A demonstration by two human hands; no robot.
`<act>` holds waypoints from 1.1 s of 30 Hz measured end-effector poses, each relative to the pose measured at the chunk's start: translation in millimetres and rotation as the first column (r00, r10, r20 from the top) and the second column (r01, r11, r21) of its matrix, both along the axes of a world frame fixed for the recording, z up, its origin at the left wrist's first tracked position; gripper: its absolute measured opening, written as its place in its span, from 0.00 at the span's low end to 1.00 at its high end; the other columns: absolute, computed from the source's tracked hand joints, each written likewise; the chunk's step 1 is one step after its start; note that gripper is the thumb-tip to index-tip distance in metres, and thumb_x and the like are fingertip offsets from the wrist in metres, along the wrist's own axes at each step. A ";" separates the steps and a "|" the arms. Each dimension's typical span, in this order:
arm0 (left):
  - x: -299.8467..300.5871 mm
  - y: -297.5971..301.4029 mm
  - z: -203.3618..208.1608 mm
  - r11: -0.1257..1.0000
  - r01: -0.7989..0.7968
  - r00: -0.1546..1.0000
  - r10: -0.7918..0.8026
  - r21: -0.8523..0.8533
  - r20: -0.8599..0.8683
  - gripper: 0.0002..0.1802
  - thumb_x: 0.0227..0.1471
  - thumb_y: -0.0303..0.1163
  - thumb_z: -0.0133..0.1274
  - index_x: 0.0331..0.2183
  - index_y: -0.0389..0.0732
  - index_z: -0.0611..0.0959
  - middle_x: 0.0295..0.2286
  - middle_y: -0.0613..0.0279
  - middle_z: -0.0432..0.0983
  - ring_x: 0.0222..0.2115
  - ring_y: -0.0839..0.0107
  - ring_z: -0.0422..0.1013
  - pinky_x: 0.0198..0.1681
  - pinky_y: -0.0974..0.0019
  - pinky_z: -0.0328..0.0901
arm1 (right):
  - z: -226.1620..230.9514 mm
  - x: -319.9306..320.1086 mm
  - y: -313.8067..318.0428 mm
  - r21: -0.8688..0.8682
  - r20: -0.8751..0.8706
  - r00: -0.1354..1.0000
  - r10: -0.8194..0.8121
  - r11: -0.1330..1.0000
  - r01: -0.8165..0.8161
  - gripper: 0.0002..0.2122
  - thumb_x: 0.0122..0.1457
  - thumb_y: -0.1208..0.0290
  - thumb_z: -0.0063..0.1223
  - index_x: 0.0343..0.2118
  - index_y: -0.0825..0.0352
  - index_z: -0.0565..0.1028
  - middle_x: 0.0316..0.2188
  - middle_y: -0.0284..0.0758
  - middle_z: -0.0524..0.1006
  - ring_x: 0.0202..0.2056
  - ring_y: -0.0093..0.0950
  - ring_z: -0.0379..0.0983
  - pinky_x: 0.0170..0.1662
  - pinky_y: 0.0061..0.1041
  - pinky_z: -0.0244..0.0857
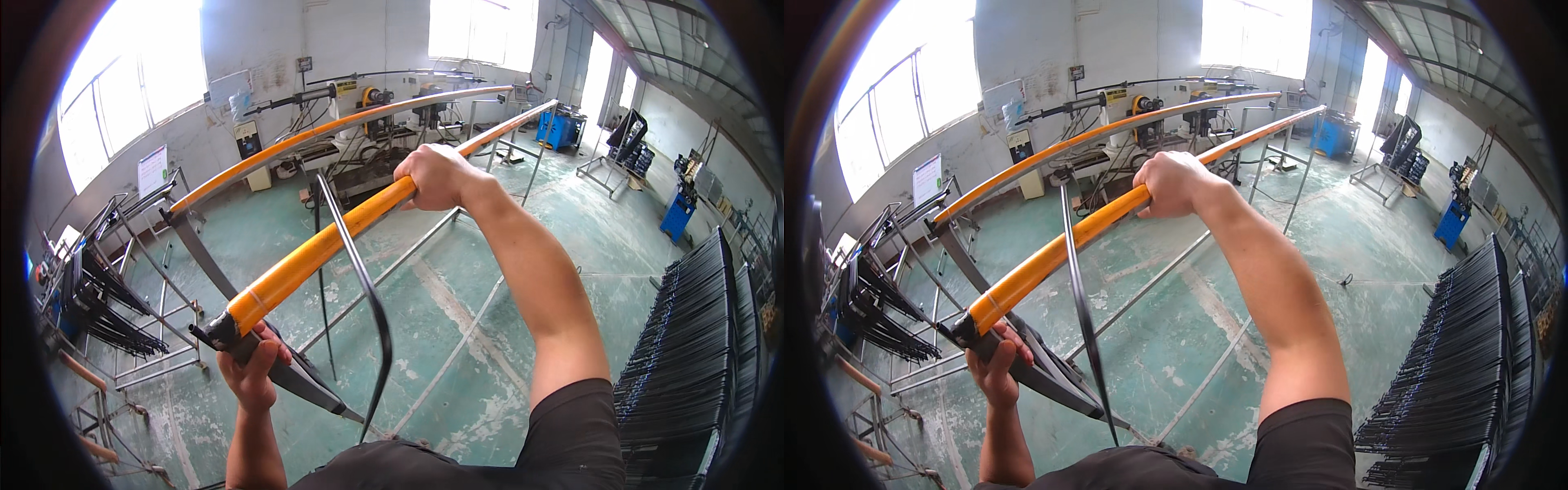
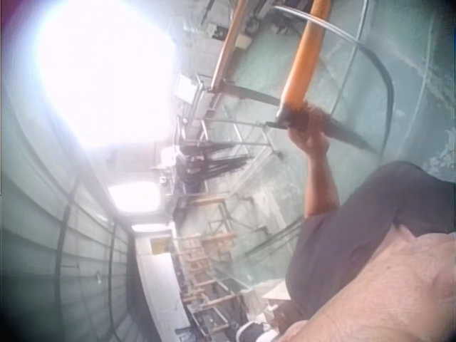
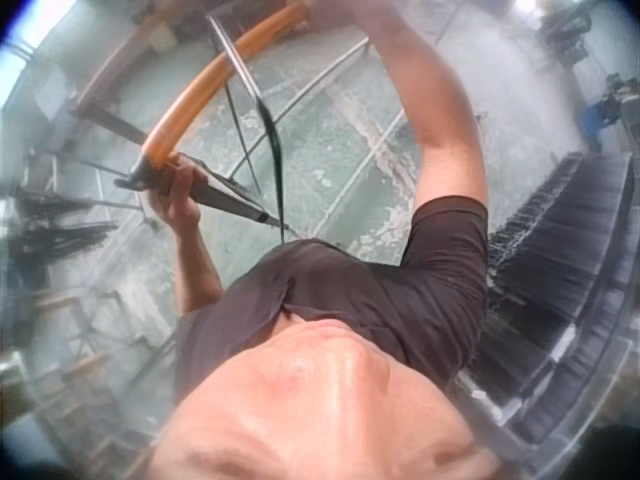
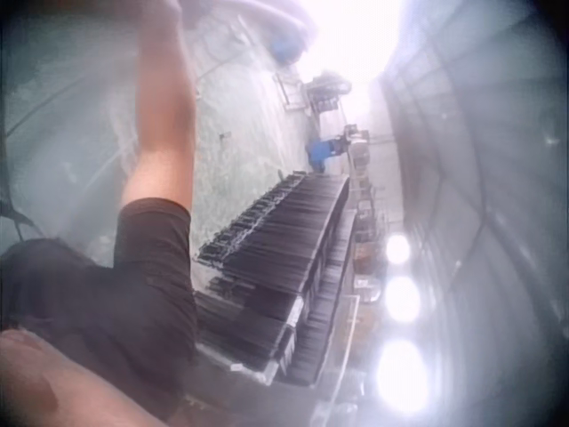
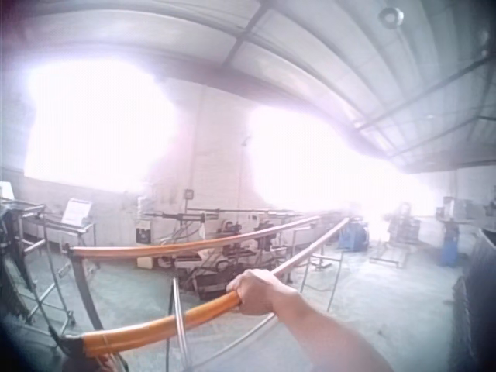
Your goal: The person packs a power adapter and cable into a small black pouch, zips it, and places the pouch into a cardboard box. They then close the box and set it aside. Next, they pick up a long black metal rod, bend it into a U-shape on a workbench, and place it on a yellow metal rack.
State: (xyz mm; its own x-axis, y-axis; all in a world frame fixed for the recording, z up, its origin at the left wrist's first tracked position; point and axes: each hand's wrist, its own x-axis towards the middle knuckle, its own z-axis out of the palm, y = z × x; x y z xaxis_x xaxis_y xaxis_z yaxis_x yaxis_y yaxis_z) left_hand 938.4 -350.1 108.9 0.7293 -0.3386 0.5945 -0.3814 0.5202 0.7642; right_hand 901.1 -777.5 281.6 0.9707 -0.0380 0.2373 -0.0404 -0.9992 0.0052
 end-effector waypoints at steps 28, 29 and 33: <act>4.4 -4.5 -11.8 0.996 -0.090 0.996 0.090 0.020 -0.017 0.23 0.64 0.36 0.68 0.51 0.32 0.78 0.29 0.57 0.78 0.22 0.69 0.75 0.26 0.66 0.74 | -61.1 23.9 -56.8 -0.139 0.704 0.684 0.191 0.982 -0.131 0.08 0.40 0.74 0.67 0.25 0.59 0.79 0.25 0.33 0.81 0.36 0.41 0.81 0.43 0.40 0.72; 4.6 -3.3 -12.3 0.996 -0.084 0.996 0.084 0.026 -0.006 0.22 0.65 0.36 0.68 0.51 0.33 0.78 0.30 0.58 0.77 0.22 0.70 0.75 0.26 0.66 0.74 | -63.6 25.8 -56.9 -0.139 0.722 0.665 0.193 0.981 -0.134 0.08 0.40 0.74 0.67 0.26 0.58 0.79 0.25 0.33 0.81 0.36 0.40 0.81 0.43 0.40 0.72; 7.4 -1.0 -13.6 0.996 -0.083 0.997 0.083 0.040 0.011 0.20 0.67 0.36 0.67 0.51 0.34 0.78 0.31 0.58 0.77 0.22 0.70 0.74 0.25 0.67 0.73 | -68.3 28.1 -53.9 -0.154 0.778 0.593 0.205 0.979 -0.137 0.09 0.50 0.72 0.73 0.24 0.60 0.78 0.23 0.33 0.78 0.33 0.40 0.79 0.42 0.41 0.72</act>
State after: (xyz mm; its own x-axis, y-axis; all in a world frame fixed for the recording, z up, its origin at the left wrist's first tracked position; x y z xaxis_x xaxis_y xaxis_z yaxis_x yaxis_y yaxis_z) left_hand 945.8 -351.1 95.3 0.7506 -0.3012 0.5881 -0.4288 0.4552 0.7804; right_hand 929.2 -831.4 213.3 0.3929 0.1584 0.9058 0.1086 -0.9861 0.1254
